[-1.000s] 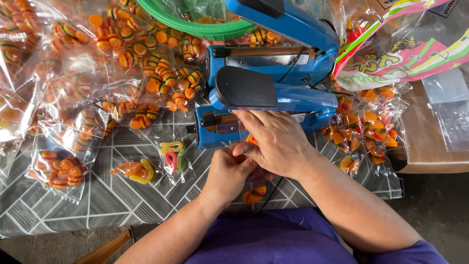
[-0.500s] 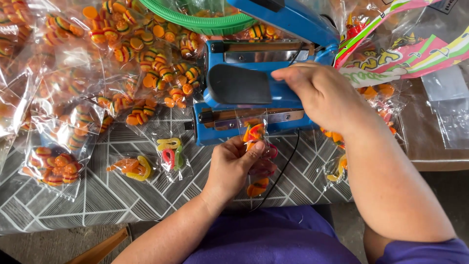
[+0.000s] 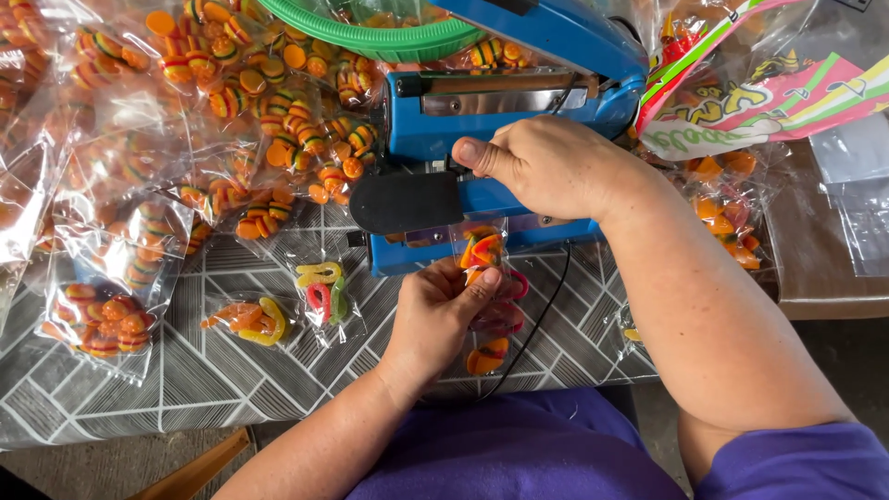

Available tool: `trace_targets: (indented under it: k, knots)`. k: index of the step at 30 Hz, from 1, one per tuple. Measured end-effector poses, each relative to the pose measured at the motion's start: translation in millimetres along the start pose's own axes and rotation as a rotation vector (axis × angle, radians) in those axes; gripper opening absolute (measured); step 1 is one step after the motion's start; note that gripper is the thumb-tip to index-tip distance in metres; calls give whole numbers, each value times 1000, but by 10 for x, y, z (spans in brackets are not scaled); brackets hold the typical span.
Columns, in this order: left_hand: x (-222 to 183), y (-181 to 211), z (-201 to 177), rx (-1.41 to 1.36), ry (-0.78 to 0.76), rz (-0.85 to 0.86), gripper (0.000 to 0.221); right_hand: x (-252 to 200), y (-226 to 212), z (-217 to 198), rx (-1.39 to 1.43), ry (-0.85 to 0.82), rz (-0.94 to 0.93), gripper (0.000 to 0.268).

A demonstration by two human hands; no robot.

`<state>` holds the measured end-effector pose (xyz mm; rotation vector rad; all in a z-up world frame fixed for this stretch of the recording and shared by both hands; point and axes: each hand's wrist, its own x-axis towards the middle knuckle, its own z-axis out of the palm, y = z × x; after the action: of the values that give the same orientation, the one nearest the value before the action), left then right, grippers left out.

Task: Sealing individual plastic bags of candies using a manual heat sealer and trimming them with scissors.

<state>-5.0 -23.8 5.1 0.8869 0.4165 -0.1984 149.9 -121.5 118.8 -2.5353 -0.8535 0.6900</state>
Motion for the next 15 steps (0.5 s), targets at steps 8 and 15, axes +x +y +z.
trace_targets:
  k: [8, 15]
  knots:
    - [-47, 58, 58, 169, -23, 141, 36, 107, 134, 148, -40, 83, -33, 72]
    - [-64, 64, 78, 270, -29, 237, 41, 107, 135, 170, -57, 86, -23, 71]
